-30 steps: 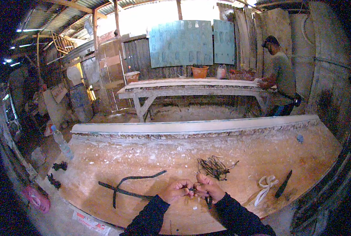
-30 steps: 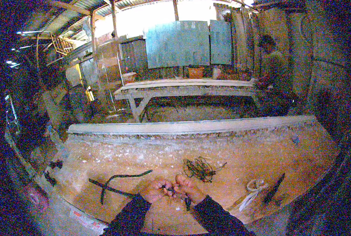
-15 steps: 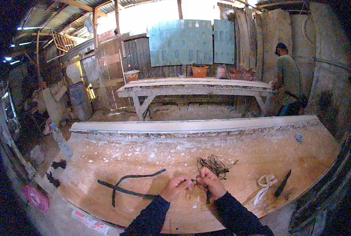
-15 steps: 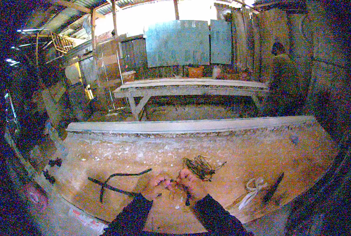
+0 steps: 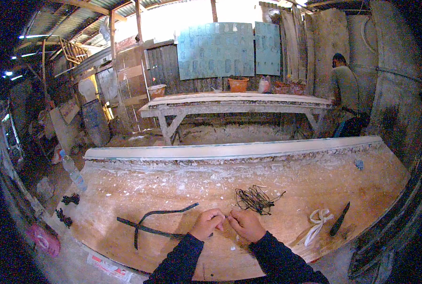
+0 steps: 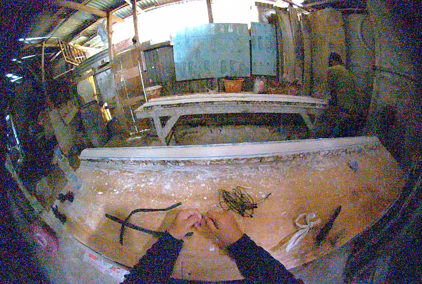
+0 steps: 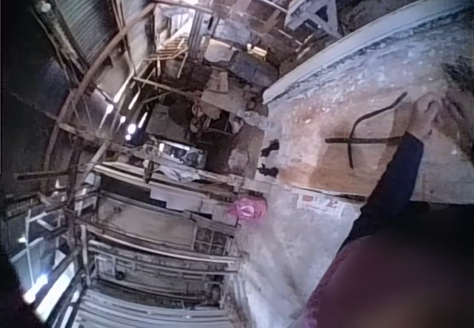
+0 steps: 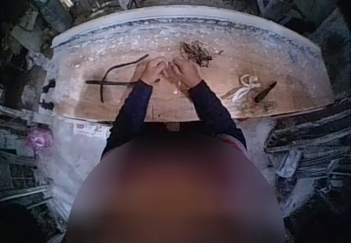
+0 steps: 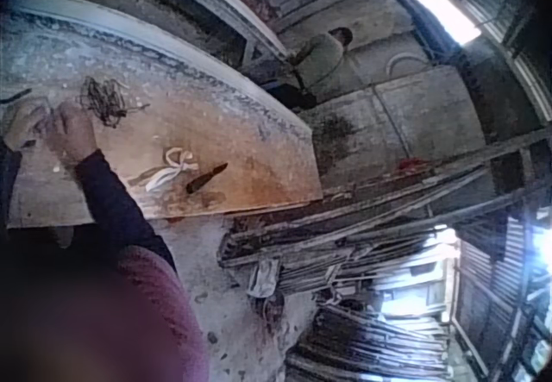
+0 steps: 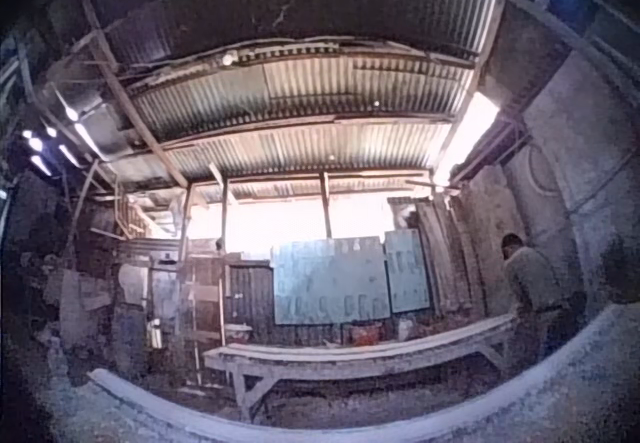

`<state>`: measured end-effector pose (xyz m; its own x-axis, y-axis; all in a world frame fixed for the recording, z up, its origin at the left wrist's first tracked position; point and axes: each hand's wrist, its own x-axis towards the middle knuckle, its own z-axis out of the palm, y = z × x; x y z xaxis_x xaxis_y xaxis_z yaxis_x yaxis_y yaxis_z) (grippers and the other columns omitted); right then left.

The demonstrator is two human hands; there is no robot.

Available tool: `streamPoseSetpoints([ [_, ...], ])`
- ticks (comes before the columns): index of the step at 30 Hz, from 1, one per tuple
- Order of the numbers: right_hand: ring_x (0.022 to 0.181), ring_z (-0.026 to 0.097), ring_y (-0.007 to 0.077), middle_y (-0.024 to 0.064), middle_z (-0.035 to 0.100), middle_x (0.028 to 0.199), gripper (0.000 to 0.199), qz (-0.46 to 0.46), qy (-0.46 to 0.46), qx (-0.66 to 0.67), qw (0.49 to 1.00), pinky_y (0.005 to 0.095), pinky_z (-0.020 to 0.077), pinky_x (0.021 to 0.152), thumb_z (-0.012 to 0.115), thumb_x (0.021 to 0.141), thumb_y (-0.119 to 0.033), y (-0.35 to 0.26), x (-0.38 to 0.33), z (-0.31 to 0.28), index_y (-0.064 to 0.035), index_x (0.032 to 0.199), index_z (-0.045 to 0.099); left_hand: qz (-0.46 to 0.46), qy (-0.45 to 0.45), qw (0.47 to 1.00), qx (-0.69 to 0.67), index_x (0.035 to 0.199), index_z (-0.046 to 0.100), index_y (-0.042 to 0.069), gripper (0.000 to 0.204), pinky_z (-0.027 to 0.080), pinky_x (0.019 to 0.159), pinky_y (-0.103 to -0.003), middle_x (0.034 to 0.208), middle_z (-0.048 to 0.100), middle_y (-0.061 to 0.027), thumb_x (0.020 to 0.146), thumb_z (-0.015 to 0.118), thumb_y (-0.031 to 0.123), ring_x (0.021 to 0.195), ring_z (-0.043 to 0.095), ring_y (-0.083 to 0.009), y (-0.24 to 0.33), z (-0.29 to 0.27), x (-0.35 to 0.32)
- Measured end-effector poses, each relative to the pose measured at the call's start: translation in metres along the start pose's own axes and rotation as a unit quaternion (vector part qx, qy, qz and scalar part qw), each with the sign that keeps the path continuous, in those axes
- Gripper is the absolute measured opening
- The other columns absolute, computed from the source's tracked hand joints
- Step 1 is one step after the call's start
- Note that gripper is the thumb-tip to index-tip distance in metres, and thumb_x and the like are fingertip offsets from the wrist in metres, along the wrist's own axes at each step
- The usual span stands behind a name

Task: The person ties black cords together by hand on a wooden workbench. A coworker in the background sands a long white object on a separate table.

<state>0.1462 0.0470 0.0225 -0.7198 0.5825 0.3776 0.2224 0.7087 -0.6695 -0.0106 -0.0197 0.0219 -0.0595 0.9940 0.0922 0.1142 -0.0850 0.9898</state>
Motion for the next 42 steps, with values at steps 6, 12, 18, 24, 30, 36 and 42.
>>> streamPoseSetpoints([
  [6, 0.053, 0.040, 0.0112, -0.0033, 0.038, 0.056, 0.024, 0.157, -0.058, 0.548, 0.820, 0.0252, 0.0304, 0.051, 0.049, 0.083, -0.024, -0.005, -0.006, 0.008, -0.0066, 0.067, 0.045, -0.065, -0.093, 0.919, -0.378, 0.070, 0.043, 0.010, 0.013, 0.043, 0.047, -0.026, 0.052, 0.032, 0.0035, 0.079, 0.049, 0.017, 0.050, 0.044, -0.0109, -0.006, 0.013, -0.005],
  [12, 0.049, 0.027, 0.0041, -0.0065, 0.030, 0.056, 0.020, 0.173, -0.088, 0.571, 0.798, 0.0203, 0.0190, 0.045, 0.052, 0.077, -0.022, -0.007, -0.011, -0.001, -0.0115, 0.063, 0.042, -0.071, -0.111, 0.919, -0.372, 0.067, 0.039, 0.011, 0.019, 0.041, 0.042, -0.026, 0.050, 0.031, 0.0041, 0.077, 0.052, 0.022, 0.047, 0.045, -0.0120, 0.003, 0.016, -0.017],
  [18, 0.047, 0.027, 0.0045, -0.0068, 0.031, 0.054, 0.022, 0.159, -0.132, 0.617, 0.759, 0.0203, 0.0188, 0.043, 0.051, 0.075, -0.022, -0.014, -0.012, -0.004, -0.0136, 0.060, 0.038, -0.067, -0.113, 0.916, -0.379, 0.064, 0.038, 0.011, 0.021, 0.041, 0.041, -0.026, 0.048, 0.030, 0.0035, 0.076, 0.052, 0.022, 0.045, 0.047, -0.0134, 0.013, 0.019, -0.027],
  [24, 0.050, 0.030, 0.0067, -0.0043, 0.030, 0.054, 0.029, 0.168, -0.087, 0.632, 0.752, 0.0210, 0.0217, 0.048, 0.056, 0.077, -0.027, -0.024, -0.014, -0.005, -0.0109, 0.060, 0.038, -0.075, -0.075, 0.919, -0.380, 0.064, 0.040, 0.011, 0.021, 0.040, 0.041, -0.025, 0.048, 0.032, 0.0023, 0.077, 0.051, 0.024, 0.044, 0.047, -0.0139, 0.008, 0.020, -0.027],
  [30, 0.065, 0.044, 0.0083, -0.0018, 0.046, 0.068, 0.019, 0.155, 0.081, 0.570, 0.803, 0.0203, 0.0331, 0.062, 0.054, 0.082, -0.024, -0.017, -0.002, 0.004, -0.0076, 0.074, 0.049, 0.093, 0.015, 0.973, -0.212, 0.082, 0.047, 0.007, 0.026, 0.041, 0.063, -0.023, 0.068, 0.047, -0.0004, 0.078, 0.054, 0.031, 0.064, 0.050, -0.0111, -0.014, 0.012, 0.002],
  [36, 0.068, 0.049, 0.0097, -0.0010, 0.052, 0.077, 0.010, 0.137, 0.171, 0.558, 0.800, 0.0241, 0.0406, 0.066, 0.056, 0.082, -0.015, -0.001, 0.005, -0.003, -0.0070, 0.087, 0.052, 0.087, -0.004, 0.986, -0.146, 0.104, 0.047, 0.003, 0.032, 0.040, 0.072, -0.023, 0.098, 0.054, -0.0037, 0.077, 0.061, 0.014, 0.087, 0.051, -0.0097, -0.021, 0.028, 0.006],
  [42, 0.071, 0.052, 0.0119, -0.0003, 0.054, 0.076, 0.010, 0.182, 0.181, 0.579, 0.773, 0.0250, 0.0422, 0.068, 0.054, 0.082, -0.013, 0.006, 0.006, -0.009, -0.0064, 0.089, 0.053, 0.072, 0.065, 0.992, -0.084, 0.105, 0.049, 0.004, 0.031, 0.041, 0.072, -0.024, 0.089, 0.056, -0.0012, 0.076, 0.061, 0.008, 0.081, 0.052, -0.0088, -0.018, 0.011, 0.012],
])
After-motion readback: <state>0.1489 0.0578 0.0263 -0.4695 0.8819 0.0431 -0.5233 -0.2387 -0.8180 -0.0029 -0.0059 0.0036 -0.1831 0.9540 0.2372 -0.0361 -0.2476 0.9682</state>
